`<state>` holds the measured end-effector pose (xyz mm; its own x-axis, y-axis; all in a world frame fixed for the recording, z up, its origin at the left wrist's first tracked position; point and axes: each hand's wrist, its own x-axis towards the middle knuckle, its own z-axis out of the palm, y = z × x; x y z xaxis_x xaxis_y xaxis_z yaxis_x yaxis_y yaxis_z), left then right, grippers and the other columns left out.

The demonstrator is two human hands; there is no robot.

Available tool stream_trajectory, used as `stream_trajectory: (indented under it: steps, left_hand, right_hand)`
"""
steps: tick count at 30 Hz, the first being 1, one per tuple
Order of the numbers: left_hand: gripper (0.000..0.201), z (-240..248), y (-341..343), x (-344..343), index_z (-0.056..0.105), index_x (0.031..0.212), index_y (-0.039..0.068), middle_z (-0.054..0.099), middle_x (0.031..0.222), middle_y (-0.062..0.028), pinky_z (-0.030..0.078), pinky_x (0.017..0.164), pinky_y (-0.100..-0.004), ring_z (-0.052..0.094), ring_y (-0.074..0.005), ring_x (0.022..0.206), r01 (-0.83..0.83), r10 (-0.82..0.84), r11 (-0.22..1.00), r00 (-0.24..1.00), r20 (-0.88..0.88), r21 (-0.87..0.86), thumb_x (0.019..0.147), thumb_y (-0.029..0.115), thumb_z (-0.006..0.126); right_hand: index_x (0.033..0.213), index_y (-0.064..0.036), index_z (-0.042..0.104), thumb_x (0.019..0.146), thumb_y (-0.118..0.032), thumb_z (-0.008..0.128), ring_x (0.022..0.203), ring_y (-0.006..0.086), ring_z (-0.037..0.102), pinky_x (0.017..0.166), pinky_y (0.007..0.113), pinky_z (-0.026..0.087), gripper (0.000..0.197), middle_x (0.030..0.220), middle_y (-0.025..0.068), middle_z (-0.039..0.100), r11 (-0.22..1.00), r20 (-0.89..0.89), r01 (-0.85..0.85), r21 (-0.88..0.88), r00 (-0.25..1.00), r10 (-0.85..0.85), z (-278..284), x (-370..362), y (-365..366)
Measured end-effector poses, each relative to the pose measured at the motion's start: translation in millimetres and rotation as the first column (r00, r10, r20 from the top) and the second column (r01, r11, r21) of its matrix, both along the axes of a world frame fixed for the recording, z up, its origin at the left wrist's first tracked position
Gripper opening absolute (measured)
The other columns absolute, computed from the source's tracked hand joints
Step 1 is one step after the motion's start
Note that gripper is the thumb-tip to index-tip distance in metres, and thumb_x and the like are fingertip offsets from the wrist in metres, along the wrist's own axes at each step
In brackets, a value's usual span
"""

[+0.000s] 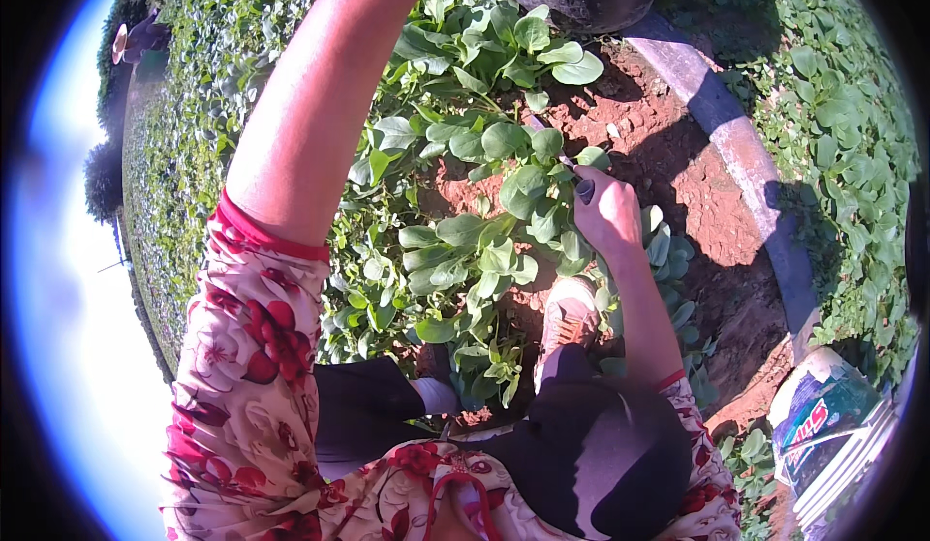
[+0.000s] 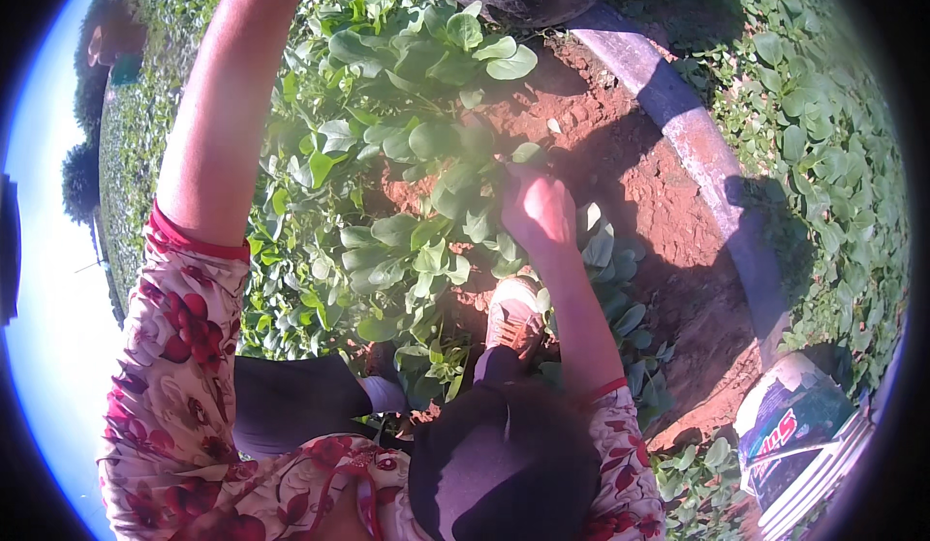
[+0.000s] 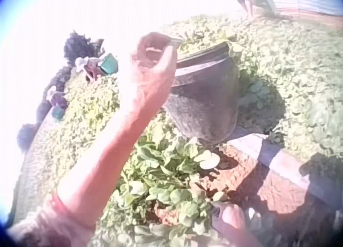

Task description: The person harvests leafy green plants from an outdoor field, using a small tool to cut the plants at the root before placing them into a black bucket.

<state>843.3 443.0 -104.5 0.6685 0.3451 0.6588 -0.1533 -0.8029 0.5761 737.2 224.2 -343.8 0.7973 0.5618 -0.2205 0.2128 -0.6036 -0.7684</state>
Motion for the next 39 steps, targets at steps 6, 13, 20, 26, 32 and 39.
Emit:
stream_trajectory:
  steps: [6,13,20,26,32,39]
  left_hand:
    - [0.019,-178,-19,-100,0.064,0.082,-0.001,0.066,0.072,-0.0162,0.053,0.07,-0.0368,0.066,-0.029,0.07,0.172,-0.194,0.98,0.706,-0.681,-0.101,0.079,0.016,0.056]
    - [0.022,-254,19,-89,0.067,0.1,0.012,0.067,0.097,-0.0103,0.052,0.077,-0.0356,0.066,-0.0247,0.091,0.197,0.331,0.92,0.065,-0.941,0.338,0.082,0.023,0.06]
    - [0.024,-269,35,-101,0.07,0.093,0.012,0.068,0.097,-0.0114,0.05,0.078,-0.0358,0.065,-0.0247,0.095,0.153,0.383,0.908,0.068,-0.921,0.389,0.082,0.017,0.05]
    - [0.025,-279,35,-101,0.068,0.097,0.011,0.065,0.105,-0.0144,0.045,0.089,-0.038,0.058,-0.0263,0.109,0.081,0.341,0.934,0.096,-0.935,0.349,0.08,0.022,0.053]
    - [0.025,-260,44,-99,0.06,0.098,-0.003,0.066,0.093,-0.0171,0.05,0.078,-0.038,0.065,-0.0293,0.085,-0.195,0.121,0.981,0.591,-0.797,0.004,0.082,0.016,0.054]
    - [0.018,-158,49,-157,0.063,0.087,0.0,0.061,0.072,-0.0037,0.046,0.059,-0.0243,0.054,-0.0086,0.061,-0.539,0.27,0.758,0.772,-0.575,-0.368,0.078,0.015,0.067]
  right_hand:
    - [0.106,-0.0075,0.063,0.077,-0.008,0.058,0.072,0.0357,0.063,0.065,0.041,0.052,0.03,0.083,0.0178,0.064,0.97,0.116,-0.243,0.021,0.964,0.239,22,-9,-1]
    - [0.104,-0.0049,0.062,0.076,-0.007,0.057,0.074,0.0338,0.063,0.064,0.041,0.05,0.029,0.083,0.0163,0.064,0.988,0.08,-0.152,0.029,0.986,0.149,30,-8,-5]
    - [0.093,-0.0063,0.064,0.074,-0.007,0.058,0.075,0.0361,0.064,0.067,0.043,0.051,0.02,0.076,0.0181,0.065,0.975,0.016,-0.142,-0.172,0.989,0.147,38,2,26]
    - [0.087,-0.007,0.064,0.074,-0.008,0.057,0.077,0.0385,0.063,0.071,0.045,0.05,0.014,0.075,0.0193,0.064,0.985,-0.03,-0.099,-0.139,0.995,0.096,2,9,63]
    - [0.097,-0.009,0.064,0.079,-0.011,0.057,0.077,0.036,0.064,0.065,0.043,0.051,0.02,0.077,0.0185,0.064,0.997,0.049,-0.074,-0.018,0.996,0.075,-7,13,41]
    - [0.104,-0.0029,0.064,0.076,-0.002,0.066,0.074,0.025,0.068,0.064,0.031,0.051,0.028,0.082,0.0172,0.066,0.971,0.043,0.052,0.232,0.997,-0.063,69,-12,11]
